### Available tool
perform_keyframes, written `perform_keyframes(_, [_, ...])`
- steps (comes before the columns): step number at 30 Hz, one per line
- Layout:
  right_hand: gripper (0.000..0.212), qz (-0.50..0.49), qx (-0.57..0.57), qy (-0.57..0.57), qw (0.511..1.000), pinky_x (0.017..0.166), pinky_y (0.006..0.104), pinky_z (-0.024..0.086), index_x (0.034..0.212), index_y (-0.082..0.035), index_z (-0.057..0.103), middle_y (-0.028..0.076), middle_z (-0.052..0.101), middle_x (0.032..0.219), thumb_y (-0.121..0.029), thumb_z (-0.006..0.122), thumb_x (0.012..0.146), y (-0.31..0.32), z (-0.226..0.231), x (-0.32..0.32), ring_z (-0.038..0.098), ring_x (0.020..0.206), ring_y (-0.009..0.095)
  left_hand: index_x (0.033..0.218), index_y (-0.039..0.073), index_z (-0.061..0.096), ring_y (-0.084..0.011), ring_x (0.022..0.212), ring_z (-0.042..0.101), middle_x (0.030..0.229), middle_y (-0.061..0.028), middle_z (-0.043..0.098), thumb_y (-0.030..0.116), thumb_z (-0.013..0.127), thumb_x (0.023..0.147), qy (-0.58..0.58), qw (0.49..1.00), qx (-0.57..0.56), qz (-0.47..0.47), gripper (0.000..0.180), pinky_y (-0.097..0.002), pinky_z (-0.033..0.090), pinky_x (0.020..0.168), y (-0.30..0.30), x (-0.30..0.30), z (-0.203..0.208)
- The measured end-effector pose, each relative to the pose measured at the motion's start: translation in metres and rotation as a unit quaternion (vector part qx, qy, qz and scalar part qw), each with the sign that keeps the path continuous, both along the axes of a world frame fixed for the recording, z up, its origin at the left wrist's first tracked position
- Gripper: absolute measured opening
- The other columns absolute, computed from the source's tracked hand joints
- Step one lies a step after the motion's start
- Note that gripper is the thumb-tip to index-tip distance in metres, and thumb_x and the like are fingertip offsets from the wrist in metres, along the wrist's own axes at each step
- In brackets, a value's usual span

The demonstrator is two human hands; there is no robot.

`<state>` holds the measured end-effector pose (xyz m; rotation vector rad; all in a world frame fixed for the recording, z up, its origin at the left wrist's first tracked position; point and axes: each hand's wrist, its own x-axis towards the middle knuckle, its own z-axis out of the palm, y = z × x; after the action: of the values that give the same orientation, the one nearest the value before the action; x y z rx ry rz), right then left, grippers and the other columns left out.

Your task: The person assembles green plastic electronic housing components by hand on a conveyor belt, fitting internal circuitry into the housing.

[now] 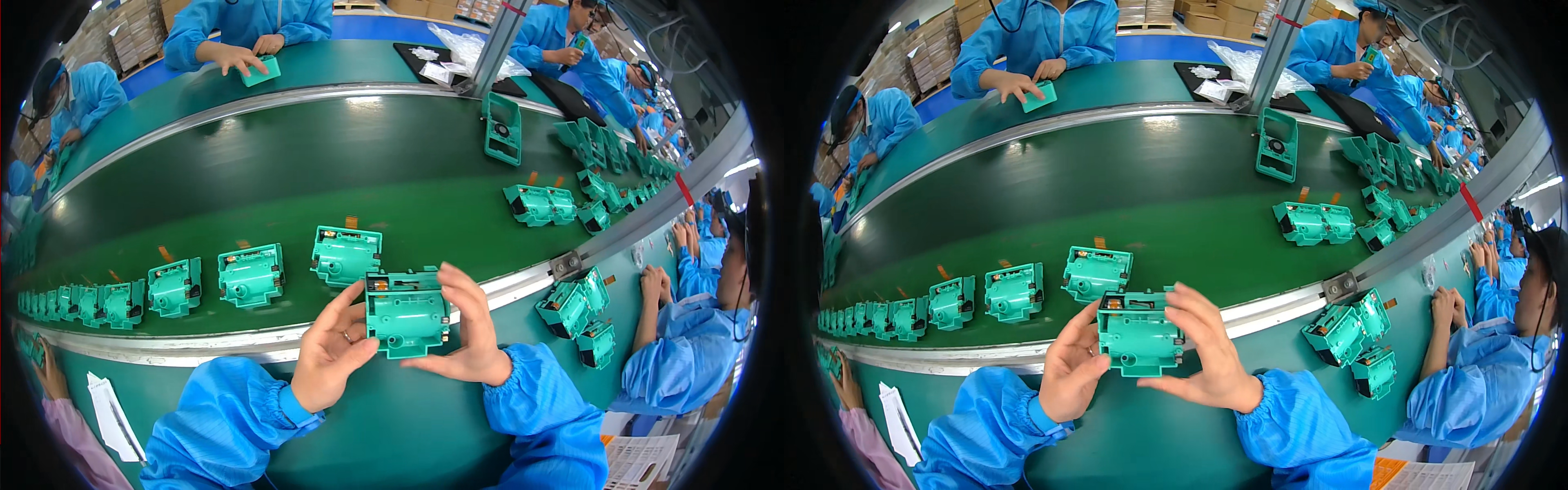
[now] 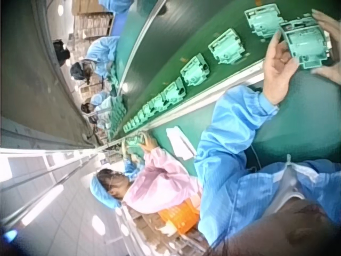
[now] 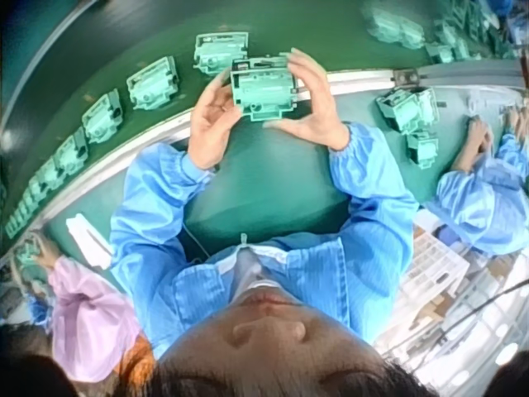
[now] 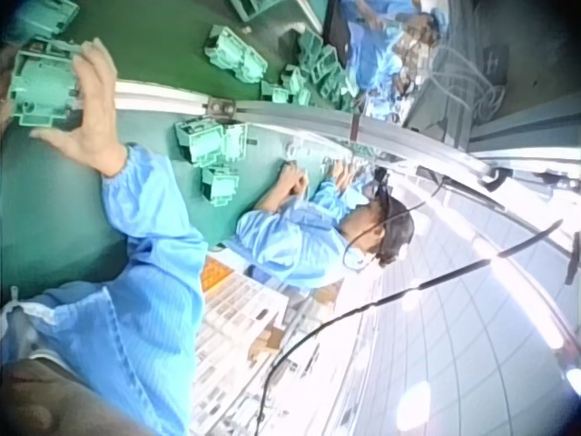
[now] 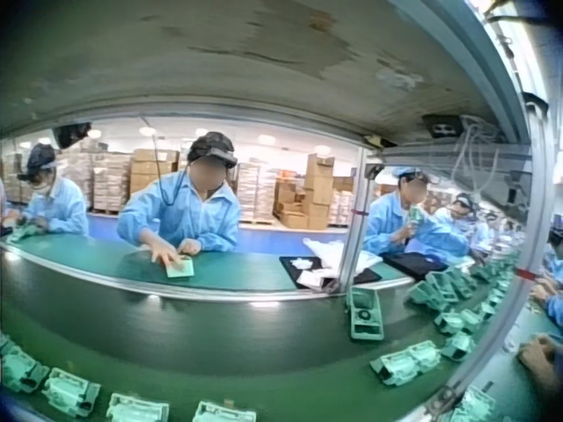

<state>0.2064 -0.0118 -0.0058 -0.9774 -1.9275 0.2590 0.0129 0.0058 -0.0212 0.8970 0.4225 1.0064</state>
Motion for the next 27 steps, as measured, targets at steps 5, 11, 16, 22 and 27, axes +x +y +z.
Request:
perform_keyframes(5, [0.075, 0.12, -0.243, 0.381, 0.884, 0.095, 0.0403, 0.033, 0.134, 0.0, 0.019, 0.015, 0.036, 0.128, -0.02, 0.065, 0.078, 0.001, -0.013, -0.008, 0.039, 0.116, 0.025, 0.134, 0.0, 0.021, -0.0229, 0.113, 0.045, 0.123, -0.0173, 0.044, -0.005, 0.051, 0.078, -0.053, 0.995, -0.089, 0.005, 0.064, -0.0343, 0.037, 0.092, 0.008, -0.006, -0.009])
perform_keyframes(11, [0.051, 0.161, -0.444, 0.507, 0.721, 0.088, 0.0342, 0.039, 0.13, 0.0, 0.027, 0.011, 0.049, 0.116, -0.016, 0.049, 0.088, 0.009, -0.028, -0.003, 0.048, 0.105, 0.019, 0.134, 0.001, 0.022, -0.0222, 0.112, 0.044, 0.124, -0.0167, 0.044, -0.005, 0.051, 0.078, -0.074, 0.992, -0.103, -0.009, 0.063, -0.0333, 0.035, 0.094, 0.018, -0.006, -0.027])
perform_keyframes(16, [0.044, 0.195, -0.494, 0.537, 0.655, 0.084, 0.0311, 0.04, 0.124, -0.002, 0.037, 0.007, 0.051, 0.113, -0.014, 0.053, 0.085, 0.005, -0.013, 0.002, 0.05, 0.101, 0.014, 0.134, 0.001, 0.021, -0.0216, 0.112, 0.044, 0.125, -0.0169, 0.042, -0.005, 0.052, 0.079, -0.062, 0.994, -0.08, -0.03, 0.064, -0.0332, 0.033, 0.094, 0.011, -0.006, -0.012])
perform_keyframes(22, [0.045, 0.201, -0.463, 0.551, 0.665, 0.084, 0.0305, 0.04, 0.124, -0.003, 0.037, 0.006, 0.052, 0.114, -0.013, 0.055, 0.084, -0.008, 0.018, -0.005, 0.05, 0.102, 0.015, 0.135, 0.0, 0.02, -0.0219, 0.114, 0.043, 0.126, -0.0168, 0.042, -0.004, 0.053, 0.079, -0.066, 0.995, -0.066, -0.026, 0.065, -0.035, 0.031, 0.096, -0.002, -0.008, 0.024])
perform_keyframes(27, [0.047, 0.256, -0.45, 0.511, 0.686, 0.091, 0.0326, 0.038, 0.127, -0.002, 0.035, 0.009, 0.05, 0.118, -0.013, 0.053, 0.085, -0.006, 0.018, 0.004, 0.048, 0.108, 0.017, 0.135, 0.0, 0.018, -0.0226, 0.116, 0.041, 0.127, -0.0165, 0.041, -0.004, 0.053, 0.079, -0.059, 0.997, -0.039, -0.02, 0.066, -0.0343, 0.032, 0.095, -0.003, -0.007, 0.027])
